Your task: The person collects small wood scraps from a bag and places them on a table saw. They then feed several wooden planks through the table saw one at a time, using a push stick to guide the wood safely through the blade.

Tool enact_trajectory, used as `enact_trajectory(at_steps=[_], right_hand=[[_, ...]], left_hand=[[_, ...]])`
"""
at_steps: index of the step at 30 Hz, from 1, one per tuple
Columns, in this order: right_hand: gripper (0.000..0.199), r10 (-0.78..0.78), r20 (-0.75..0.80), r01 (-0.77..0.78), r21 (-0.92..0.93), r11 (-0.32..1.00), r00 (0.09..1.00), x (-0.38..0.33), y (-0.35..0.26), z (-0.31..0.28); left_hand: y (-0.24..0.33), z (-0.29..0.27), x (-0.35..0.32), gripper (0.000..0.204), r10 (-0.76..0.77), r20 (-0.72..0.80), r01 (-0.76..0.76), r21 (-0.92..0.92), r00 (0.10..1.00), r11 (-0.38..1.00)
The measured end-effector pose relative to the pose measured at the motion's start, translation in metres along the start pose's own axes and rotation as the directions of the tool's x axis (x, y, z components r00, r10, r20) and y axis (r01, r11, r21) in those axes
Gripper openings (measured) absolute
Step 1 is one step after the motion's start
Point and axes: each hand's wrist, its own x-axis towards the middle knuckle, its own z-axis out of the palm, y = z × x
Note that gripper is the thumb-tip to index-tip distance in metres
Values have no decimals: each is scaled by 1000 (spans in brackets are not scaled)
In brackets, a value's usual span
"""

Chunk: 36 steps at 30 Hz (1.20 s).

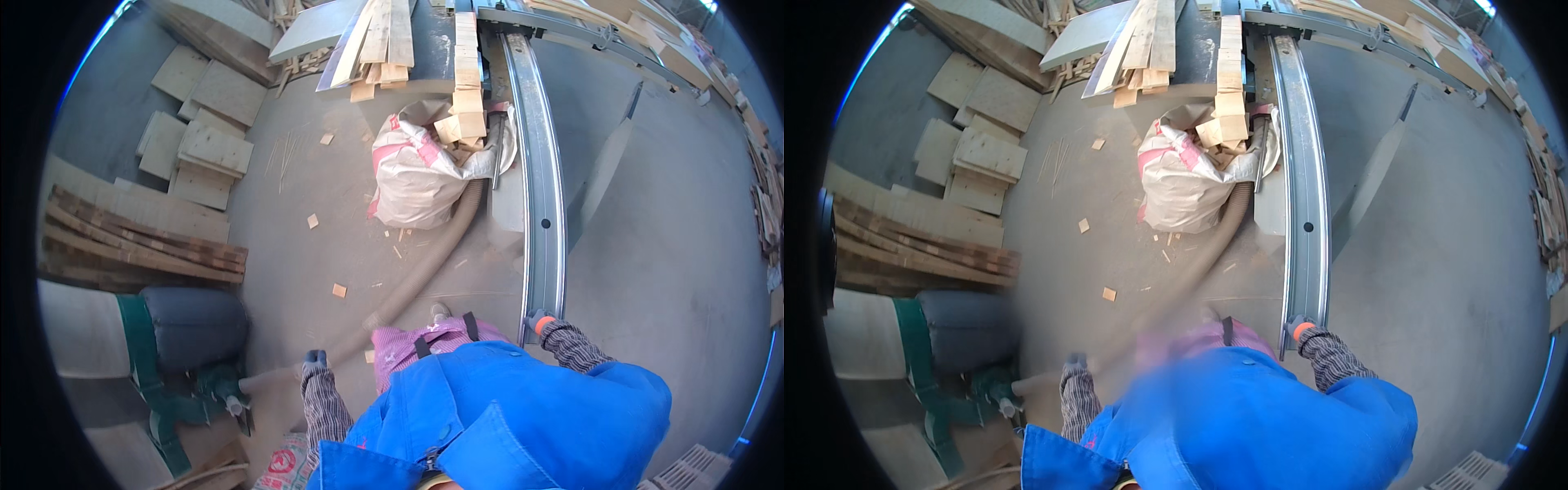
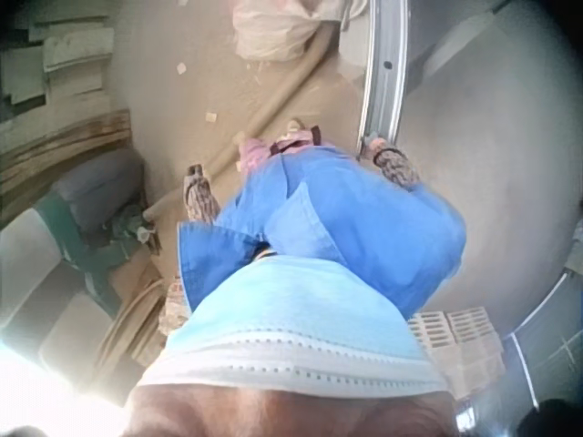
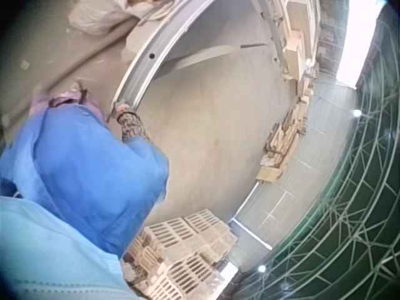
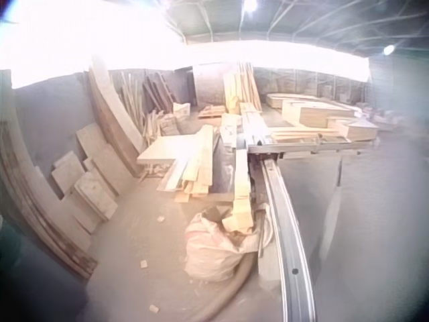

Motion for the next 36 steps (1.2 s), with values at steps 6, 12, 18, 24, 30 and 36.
enact_trajectory(at_steps=[6, 12, 18, 24, 30, 36], right_hand=[[27, 180, -331, 49, 580, 813, 926, 77, -59, -53], [31, 218, -553, 356, 742, 568, 805, 123, -191, -145], [49, 337, -576, 327, 755, 568, 745, 180, -294, -214], [76, 478, -522, 267, 822, 503, 706, 245, -312, -282], [98, 410, -464, 228, 832, 506, 785, 334, -318, -355], [105, 256, -584, 371, 737, 565, 771, 430, -301, -367]], left_hand=[[201, -5, 121, 39, 319, 43, -308, -167, 947, 937], [451, 16, 223, 50, 431, 270, -311, -392, 861, 866], [644, 48, 282, 93, 564, 381, -464, -326, 733, 824], [764, 91, 252, 115, 360, 574, -316, -178, 736, 932], [790, 143, 278, 121, 319, 477, -260, -188, 819, 947], [807, 180, 286, 99, 357, 417, -208, -361, 836, 909]])
